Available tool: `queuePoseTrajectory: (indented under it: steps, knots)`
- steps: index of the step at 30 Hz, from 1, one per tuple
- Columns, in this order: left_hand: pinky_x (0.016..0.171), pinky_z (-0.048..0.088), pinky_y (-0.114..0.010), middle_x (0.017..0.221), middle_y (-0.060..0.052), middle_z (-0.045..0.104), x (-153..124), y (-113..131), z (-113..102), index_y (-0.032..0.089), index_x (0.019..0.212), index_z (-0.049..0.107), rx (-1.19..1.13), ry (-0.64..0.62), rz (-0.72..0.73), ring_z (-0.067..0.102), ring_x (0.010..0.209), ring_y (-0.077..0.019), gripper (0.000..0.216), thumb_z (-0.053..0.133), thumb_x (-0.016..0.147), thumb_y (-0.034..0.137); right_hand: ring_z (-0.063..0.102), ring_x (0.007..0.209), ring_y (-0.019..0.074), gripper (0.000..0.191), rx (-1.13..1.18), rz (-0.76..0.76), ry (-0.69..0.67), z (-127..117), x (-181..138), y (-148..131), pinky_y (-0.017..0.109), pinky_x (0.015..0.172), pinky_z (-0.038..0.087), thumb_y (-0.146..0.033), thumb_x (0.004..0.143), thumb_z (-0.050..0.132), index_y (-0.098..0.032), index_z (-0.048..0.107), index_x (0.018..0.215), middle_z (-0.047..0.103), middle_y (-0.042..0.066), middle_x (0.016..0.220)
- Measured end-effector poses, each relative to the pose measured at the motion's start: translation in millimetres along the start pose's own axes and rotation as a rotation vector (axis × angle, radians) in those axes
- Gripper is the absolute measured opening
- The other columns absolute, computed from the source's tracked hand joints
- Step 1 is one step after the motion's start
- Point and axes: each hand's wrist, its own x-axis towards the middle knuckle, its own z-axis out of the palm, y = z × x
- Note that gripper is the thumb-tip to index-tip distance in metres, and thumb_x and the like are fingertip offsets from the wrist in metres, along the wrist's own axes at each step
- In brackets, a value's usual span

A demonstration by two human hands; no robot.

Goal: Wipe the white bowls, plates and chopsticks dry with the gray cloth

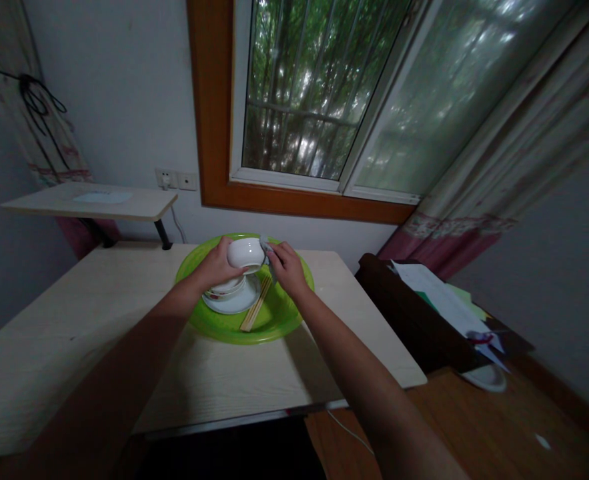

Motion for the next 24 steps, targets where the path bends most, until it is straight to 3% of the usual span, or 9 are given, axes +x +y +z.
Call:
queuePoseTrajectory:
  steps: [5, 12, 24]
  knots:
    - [0.082, 0.049, -0.038, 0.108, -0.009, 0.061, -0.8, 4.6, -1.1, 0.022, 0.114, 0.042, -0.023, 0.001, -0.018, 0.063, 0.099, -0.0284, 0.067, 0.079, 0.063, 0.044, 0.059, 0.092, 0.0198, 0.034, -0.022, 0.008, -0.006, 1.0, 0.1, 1.4, 0.033, 0.085, 0.049, -0.036, 0.101, 0.045, -0.026, 0.066, 0.126, 0.064, 0.007, 0.098]
    - [0.084, 0.049, -0.037, 0.111, -0.009, 0.06, -0.2, 5.2, -2.3, 0.023, 0.113, 0.041, -0.074, 0.031, -0.052, 0.062, 0.102, -0.0278, 0.068, 0.08, 0.063, 0.046, 0.06, 0.09, 0.0196, 0.03, -0.051, 0.017, 0.015, -1.2, -1.3, -2.4, 0.031, 0.083, 0.048, -0.037, 0.1, 0.047, -0.022, 0.07, 0.115, 0.065, 0.007, 0.096]
    - [0.083, 0.05, -0.037, 0.112, -0.01, 0.061, -1.3, 14.1, -5.9, 0.021, 0.115, 0.04, -0.099, 0.031, -0.093, 0.062, 0.102, -0.0271, 0.069, 0.079, 0.064, 0.047, 0.059, 0.092, 0.0207, 0.036, -0.057, 0.056, 0.014, 0.2, 0.6, 0.6, 0.033, 0.086, 0.047, -0.037, 0.101, 0.044, -0.022, 0.066, 0.126, 0.064, 0.008, 0.097]
